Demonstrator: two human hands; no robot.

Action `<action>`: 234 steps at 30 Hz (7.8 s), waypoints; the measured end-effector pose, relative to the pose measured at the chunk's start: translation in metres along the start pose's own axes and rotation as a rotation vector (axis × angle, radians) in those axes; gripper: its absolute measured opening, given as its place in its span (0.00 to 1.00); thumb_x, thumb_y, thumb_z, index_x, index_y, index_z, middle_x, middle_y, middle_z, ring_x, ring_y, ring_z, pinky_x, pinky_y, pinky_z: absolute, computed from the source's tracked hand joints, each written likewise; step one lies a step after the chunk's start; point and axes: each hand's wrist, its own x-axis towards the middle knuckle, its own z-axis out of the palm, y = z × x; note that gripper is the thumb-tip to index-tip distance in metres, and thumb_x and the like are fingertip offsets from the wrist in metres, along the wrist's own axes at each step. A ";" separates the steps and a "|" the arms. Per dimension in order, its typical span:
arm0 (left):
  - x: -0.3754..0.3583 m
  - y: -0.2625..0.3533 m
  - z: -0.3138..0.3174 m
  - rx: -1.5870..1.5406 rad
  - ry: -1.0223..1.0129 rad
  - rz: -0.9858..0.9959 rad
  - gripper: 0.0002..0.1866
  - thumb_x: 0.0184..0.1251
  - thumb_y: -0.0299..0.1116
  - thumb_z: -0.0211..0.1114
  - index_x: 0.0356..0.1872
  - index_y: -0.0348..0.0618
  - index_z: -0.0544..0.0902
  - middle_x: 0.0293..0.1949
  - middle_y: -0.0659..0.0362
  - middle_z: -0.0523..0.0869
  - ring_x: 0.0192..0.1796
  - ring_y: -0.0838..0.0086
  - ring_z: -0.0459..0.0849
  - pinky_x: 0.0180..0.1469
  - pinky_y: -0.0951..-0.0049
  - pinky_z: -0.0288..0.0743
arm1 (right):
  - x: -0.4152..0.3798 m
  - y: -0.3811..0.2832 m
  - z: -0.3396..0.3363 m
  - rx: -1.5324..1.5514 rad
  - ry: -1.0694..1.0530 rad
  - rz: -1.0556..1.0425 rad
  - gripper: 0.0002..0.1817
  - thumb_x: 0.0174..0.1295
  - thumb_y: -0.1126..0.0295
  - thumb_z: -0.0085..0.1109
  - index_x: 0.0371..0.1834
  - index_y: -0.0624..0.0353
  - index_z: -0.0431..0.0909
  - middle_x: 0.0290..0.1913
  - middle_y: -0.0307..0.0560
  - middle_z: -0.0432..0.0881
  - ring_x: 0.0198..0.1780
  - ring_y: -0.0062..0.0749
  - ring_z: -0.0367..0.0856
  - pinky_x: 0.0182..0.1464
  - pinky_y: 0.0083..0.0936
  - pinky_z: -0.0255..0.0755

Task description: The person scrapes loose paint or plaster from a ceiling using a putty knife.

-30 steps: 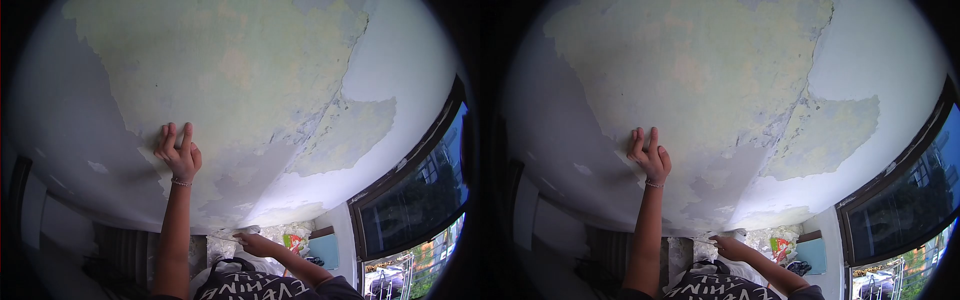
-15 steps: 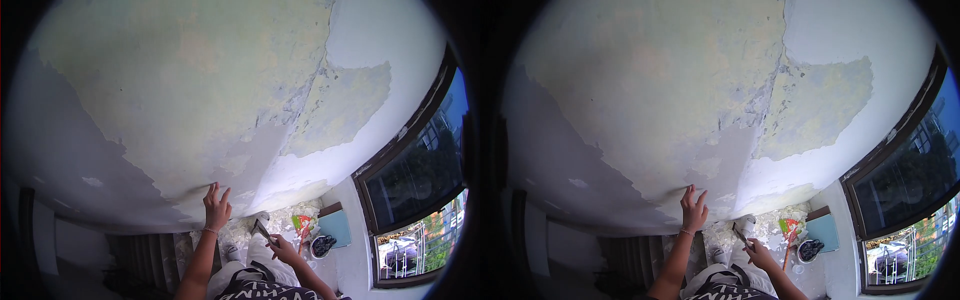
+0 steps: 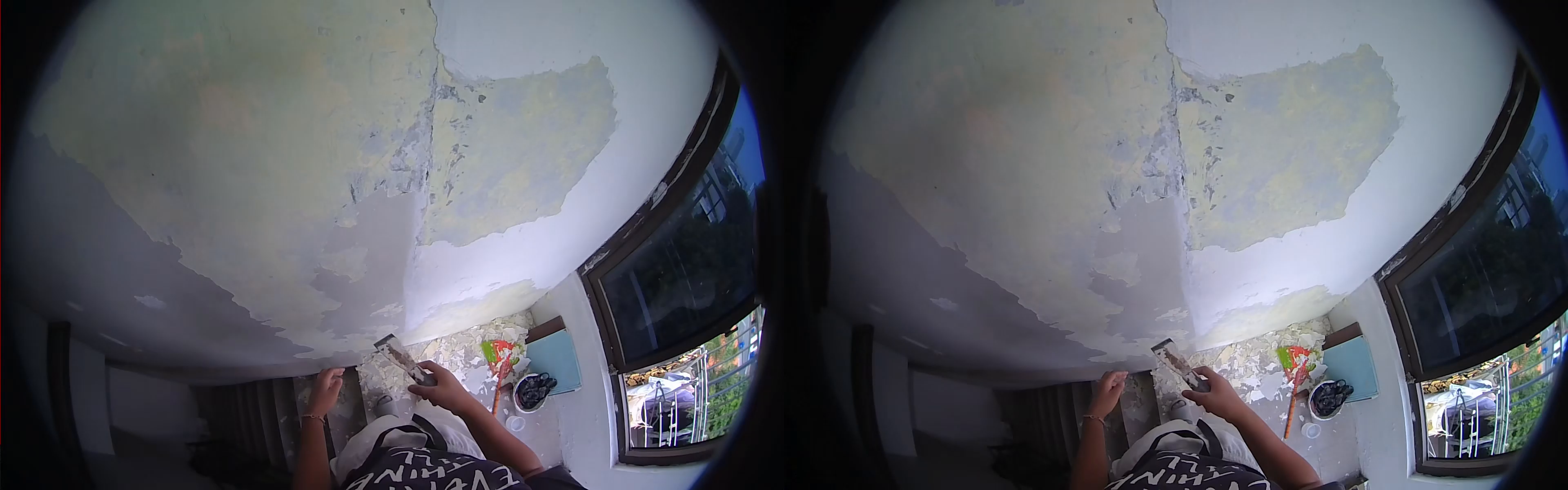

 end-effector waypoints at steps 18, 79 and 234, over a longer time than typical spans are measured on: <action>-0.047 0.119 0.024 -0.125 0.339 -0.018 0.15 0.74 0.30 0.55 0.57 0.37 0.78 0.56 0.51 0.81 0.55 0.66 0.83 0.57 0.68 0.76 | 0.011 -0.144 -0.080 -0.119 0.064 -0.461 0.26 0.59 0.65 0.71 0.60 0.61 0.78 0.27 0.42 0.80 0.27 0.24 0.75 0.32 0.24 0.69; 0.156 0.372 -0.194 0.840 1.472 0.901 0.30 0.79 0.45 0.39 0.73 0.37 0.65 0.77 0.44 0.57 0.79 0.55 0.56 0.67 0.65 0.43 | -0.035 -0.332 -0.093 0.053 -0.197 -1.735 0.23 0.67 0.73 0.58 0.13 0.62 0.63 0.12 0.43 0.69 0.12 0.29 0.64 0.15 0.23 0.60; 0.158 0.366 -0.194 0.723 1.536 0.886 0.28 0.67 0.38 0.48 0.70 0.54 0.75 0.72 0.52 0.69 0.73 0.65 0.68 0.62 0.65 0.49 | -0.022 -0.331 -0.061 -0.230 -0.340 -1.826 0.29 0.70 0.63 0.60 0.12 0.56 0.57 0.08 0.38 0.61 0.08 0.26 0.59 0.13 0.23 0.57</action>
